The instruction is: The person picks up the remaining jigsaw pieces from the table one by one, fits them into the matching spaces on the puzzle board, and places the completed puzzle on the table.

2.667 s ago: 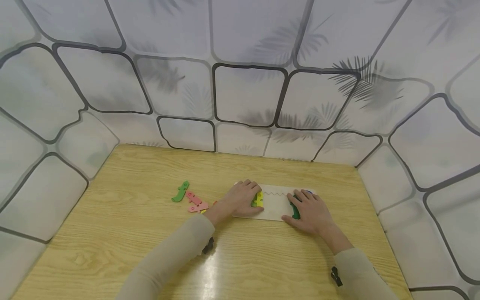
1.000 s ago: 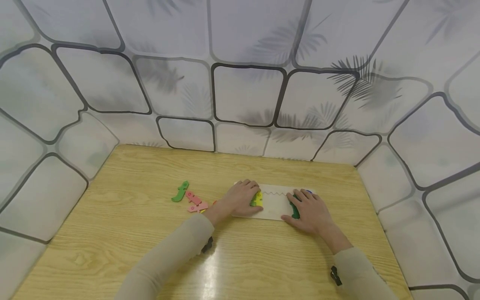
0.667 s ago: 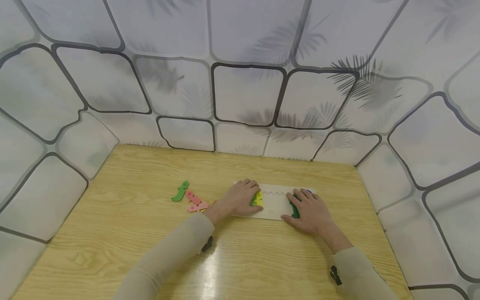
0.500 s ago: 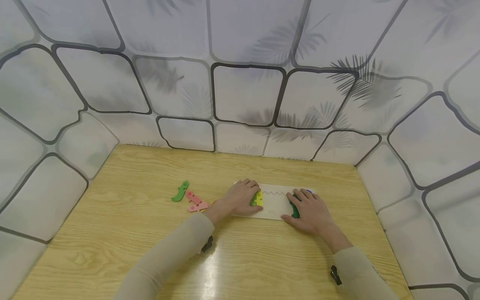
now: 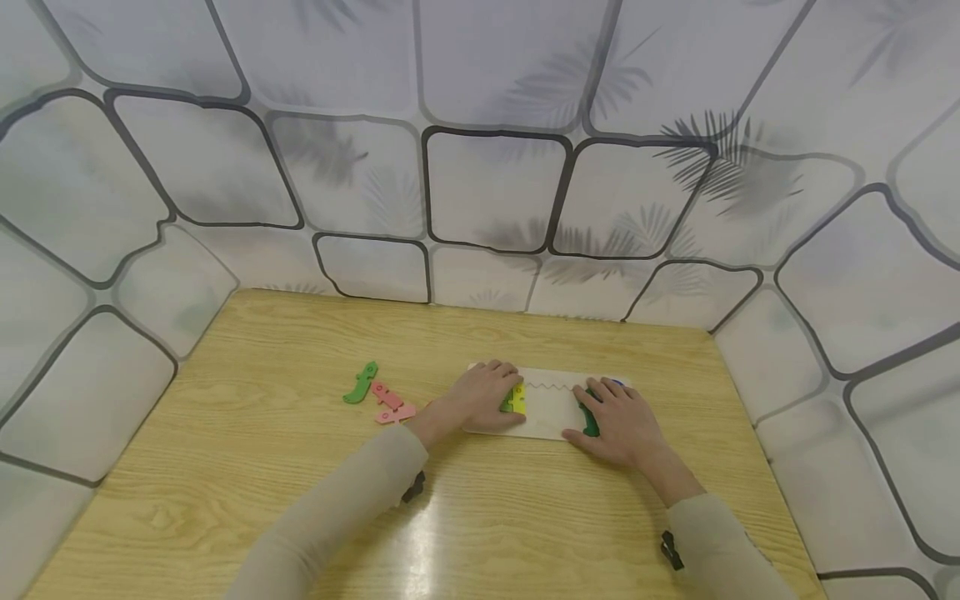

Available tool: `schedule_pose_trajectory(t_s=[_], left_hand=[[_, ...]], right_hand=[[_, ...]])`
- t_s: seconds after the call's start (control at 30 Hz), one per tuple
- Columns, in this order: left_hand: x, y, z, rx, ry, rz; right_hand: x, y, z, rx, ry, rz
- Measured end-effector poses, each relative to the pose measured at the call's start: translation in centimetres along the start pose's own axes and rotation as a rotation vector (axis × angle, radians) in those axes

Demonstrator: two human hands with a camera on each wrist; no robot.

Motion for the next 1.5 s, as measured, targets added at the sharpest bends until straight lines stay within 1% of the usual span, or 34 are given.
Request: schedule_pose_trajectory(t_s=[0.33, 0.63, 0.87, 1.03, 1.2, 1.33, 1.5], left_hand=[[-0.2, 0.0, -0.1, -0.009, 0.014, 0.025], [-0.4, -0.5, 0.2, 0.018, 0.034, 0.010], [-0.9, -0.6, 1.3, 0.021, 0.038, 0.038], [-1.2, -0.8, 2.3, 0.052, 0.046, 0.060], [-1.9, -0.8, 3.4, 0.063, 0.045, 0.090], [-2.7, -1.2, 4.2, 0.053, 0.038, 0.095], [-3.8, -1.8, 5.3, 0.034, 0.045, 0.069]], right_hand=[[0.0, 0.1, -0.1, 0.003, 0.003, 0.005], [0.0, 0.2, -0.1, 0.010, 0.006, 0.011], [0.0, 0.1, 0.1, 0.008, 0.002, -0.010], [0.0, 0.2, 0.0, 0.006, 0.004, 0.009], [-0.1, 0.2, 0.0, 0.025, 0.002, 0.012], [-0.1, 0.1, 0.0, 0.031, 0.002, 0.003], [-0.2, 0.1, 0.1, 0.023, 0.003, -0.007]])
Point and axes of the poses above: each hand's wrist, its own x-axis towards the middle knuckle, its own y-axis out of the palm, z = x × y, the point moved 10 cm from there along x, towards the middle knuckle, and after that the axes turned 3 degrees about -y, right-handed, at the moved point
